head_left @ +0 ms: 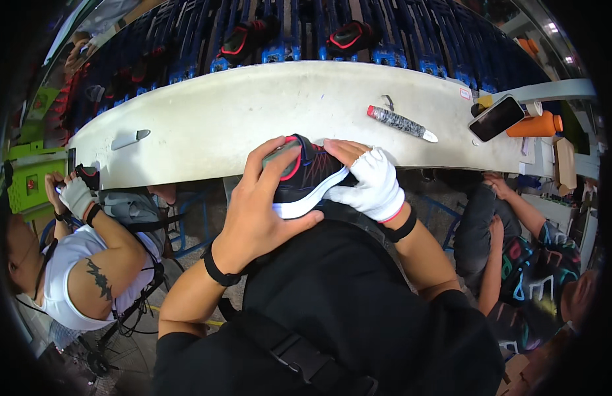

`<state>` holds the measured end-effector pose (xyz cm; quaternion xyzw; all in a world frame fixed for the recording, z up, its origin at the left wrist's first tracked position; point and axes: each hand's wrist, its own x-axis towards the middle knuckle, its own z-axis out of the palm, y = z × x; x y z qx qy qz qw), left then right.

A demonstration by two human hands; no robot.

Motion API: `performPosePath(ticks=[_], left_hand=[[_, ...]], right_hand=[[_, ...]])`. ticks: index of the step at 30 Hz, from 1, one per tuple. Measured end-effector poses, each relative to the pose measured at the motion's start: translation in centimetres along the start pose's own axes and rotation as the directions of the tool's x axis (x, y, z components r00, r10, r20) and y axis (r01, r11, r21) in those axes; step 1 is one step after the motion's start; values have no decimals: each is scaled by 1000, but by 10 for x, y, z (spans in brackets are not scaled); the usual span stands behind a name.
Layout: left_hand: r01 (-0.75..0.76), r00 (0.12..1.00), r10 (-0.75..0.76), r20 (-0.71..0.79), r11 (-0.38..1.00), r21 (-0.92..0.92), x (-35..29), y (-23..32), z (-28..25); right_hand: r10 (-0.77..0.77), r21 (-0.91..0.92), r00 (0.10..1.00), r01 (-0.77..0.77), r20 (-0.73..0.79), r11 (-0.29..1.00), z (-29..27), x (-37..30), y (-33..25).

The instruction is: Picking up shoe uppers and soles from a conveyor, inspecting them, and placing them back.

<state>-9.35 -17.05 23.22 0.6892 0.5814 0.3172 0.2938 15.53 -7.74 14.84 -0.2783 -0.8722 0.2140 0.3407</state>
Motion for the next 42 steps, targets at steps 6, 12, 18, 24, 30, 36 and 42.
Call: performPosePath(ticks=[6,12,18,24,30,36,42], left_hand=[[-163,981,170,-96,983,79,3,-27,4],[-303,945,285,-159,947,-102,-16,-64,6],[-406,881,218,-420,805,-433,38,-103,51],[-78,944,-51,-327,925,-372,81,-133,82],[-32,955,-1,-295,994,-107,76,-117,74],[-67,968,59,-245,997,-24,86,-111,76],[-67,961,67,-270,998,11,84,-112,79]], right_hand=[[171,232,978,-194,116,953,-13,10,14],[534,306,845,-516,29,800,15,-17,-27],[-137,84,926,177,-352,981,-92,85,-31],[-792,-856,343,-81,-504,510,-254,285,-77],[-836,-782,499,417,-229,463,-234,301,-80],[-127,-471,930,288,344,834,-74,214,100],[380,-819,805,214,457,532,-24,198,190]])
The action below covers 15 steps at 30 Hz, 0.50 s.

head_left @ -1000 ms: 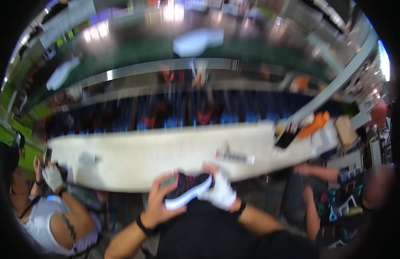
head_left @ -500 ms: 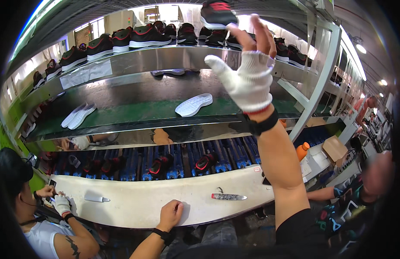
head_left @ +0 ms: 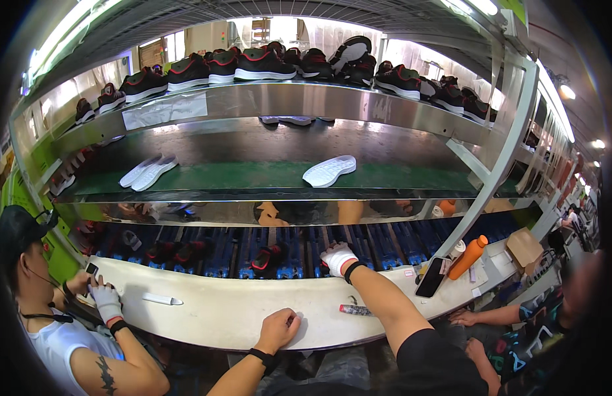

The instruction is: Picking up shoe uppers and soles from a conveyor, inspecting them, and placing them back.

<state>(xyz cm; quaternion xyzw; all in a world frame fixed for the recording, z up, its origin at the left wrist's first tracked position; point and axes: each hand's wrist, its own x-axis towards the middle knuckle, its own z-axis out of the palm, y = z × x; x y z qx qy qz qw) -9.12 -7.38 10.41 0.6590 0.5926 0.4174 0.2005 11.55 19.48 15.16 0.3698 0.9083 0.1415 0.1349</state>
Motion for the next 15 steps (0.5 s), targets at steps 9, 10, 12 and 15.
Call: performPosePath(ticks=[9,10,12,15], left_hand=[[133,989,-145,3,906,-402,7,-37,8],[208,968,-249,33,718,-664,15,-31,1],[253,824,-547,145,127,-959,39,-18,-11],[-22,867,-465,-180,325,-946,48,23,-39]], right_hand=[[127,480,866,141,-484,866,-81,-60,-28],[106,528,837,235,-536,816,-102,-76,-36],[-103,520,814,457,-572,722,-141,-104,-33],[-177,211,556,562,-812,800,-168,-118,2]])
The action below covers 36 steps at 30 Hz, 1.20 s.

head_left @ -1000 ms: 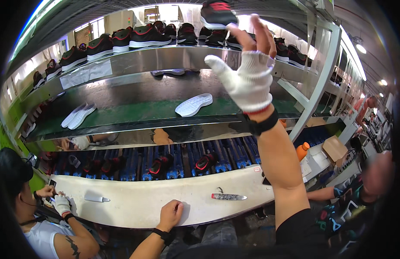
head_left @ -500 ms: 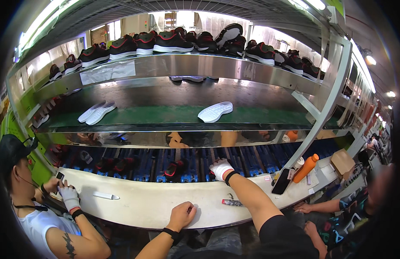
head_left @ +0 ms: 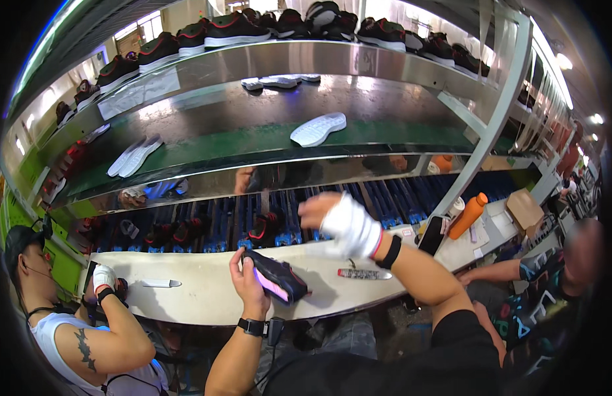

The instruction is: Picking up shoe uppers and soles from a conveyor, inspecting them, and placing them back.

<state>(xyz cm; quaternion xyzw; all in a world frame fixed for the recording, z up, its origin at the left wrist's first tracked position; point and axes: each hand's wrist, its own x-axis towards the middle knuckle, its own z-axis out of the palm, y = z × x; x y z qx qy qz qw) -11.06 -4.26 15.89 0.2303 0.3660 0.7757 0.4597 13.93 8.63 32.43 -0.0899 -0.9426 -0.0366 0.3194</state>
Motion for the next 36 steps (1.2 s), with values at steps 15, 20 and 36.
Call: performPosePath(ticks=[15,20,36], left_hand=[[-914,381,208,901,230,334,-89,35,14],[-856,516,183,837,134,499,-92,64,-7],[-616,714,50,698,518,593,-111,62,-5]], right_hand=[[344,-141,884,-402,-316,904,-45,40,70],[-81,-319,941,-30,-328,947,-75,-16,-27],[674,741,737,-424,-51,520,99,-125,-200]])
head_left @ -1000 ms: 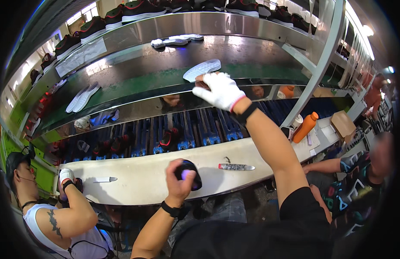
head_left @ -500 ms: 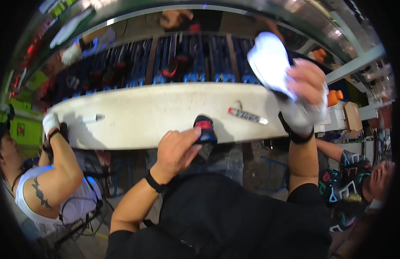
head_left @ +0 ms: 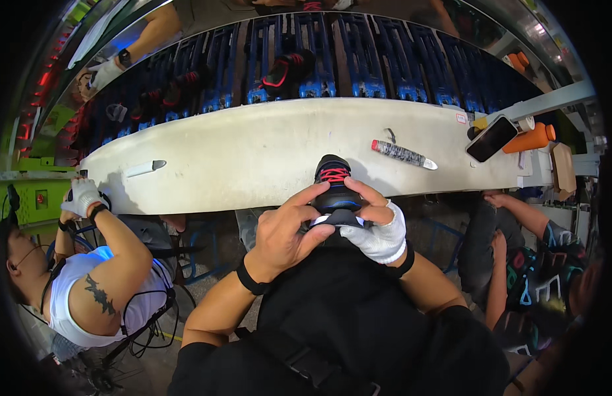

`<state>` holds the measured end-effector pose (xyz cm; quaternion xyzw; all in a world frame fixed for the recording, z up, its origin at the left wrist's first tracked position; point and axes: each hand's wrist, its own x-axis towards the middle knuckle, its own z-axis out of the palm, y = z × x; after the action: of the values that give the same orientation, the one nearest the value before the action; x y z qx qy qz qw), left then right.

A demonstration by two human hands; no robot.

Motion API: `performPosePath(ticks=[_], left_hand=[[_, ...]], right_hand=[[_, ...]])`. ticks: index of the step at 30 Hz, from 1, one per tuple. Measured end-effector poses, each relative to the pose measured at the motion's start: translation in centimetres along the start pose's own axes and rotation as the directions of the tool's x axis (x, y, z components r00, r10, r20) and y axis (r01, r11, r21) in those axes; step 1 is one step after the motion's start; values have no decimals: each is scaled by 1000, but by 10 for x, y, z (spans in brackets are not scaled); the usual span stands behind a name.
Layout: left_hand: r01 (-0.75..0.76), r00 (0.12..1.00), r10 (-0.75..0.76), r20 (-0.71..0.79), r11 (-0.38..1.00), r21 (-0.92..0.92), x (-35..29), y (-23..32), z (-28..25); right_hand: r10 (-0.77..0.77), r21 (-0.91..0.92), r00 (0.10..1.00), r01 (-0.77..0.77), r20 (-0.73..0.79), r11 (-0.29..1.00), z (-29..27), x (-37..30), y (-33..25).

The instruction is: Picking up shoe uppers and soles from a conveyor, inspecting them, and placing them back.

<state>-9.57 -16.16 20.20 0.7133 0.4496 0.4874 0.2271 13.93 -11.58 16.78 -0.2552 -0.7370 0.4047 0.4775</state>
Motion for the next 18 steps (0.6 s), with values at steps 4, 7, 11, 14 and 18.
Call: performPosePath(ticks=[4,7,11,14,18], left_hand=[[11,999,-13,40,998,62,2,-1,-1],[29,999,-29,12,1000,0,4,-1,2],[69,996,-75,-51,992,-101,-1,-3,6],[93,991,-105,-88,987,-127,-1,-3,6],[72,994,-81,-75,991,-117,7,-5,-7]], right_hand=[[-87,-51,996,87,2,995,-4,9,2],[-112,-37,994,113,17,993,-5,17,-2],[-59,28,998,59,-14,998,-2,14,2],[-10,27,1000,10,-3,1000,-7,16,1],[24,51,1000,-24,12,998,-3,27,5]])
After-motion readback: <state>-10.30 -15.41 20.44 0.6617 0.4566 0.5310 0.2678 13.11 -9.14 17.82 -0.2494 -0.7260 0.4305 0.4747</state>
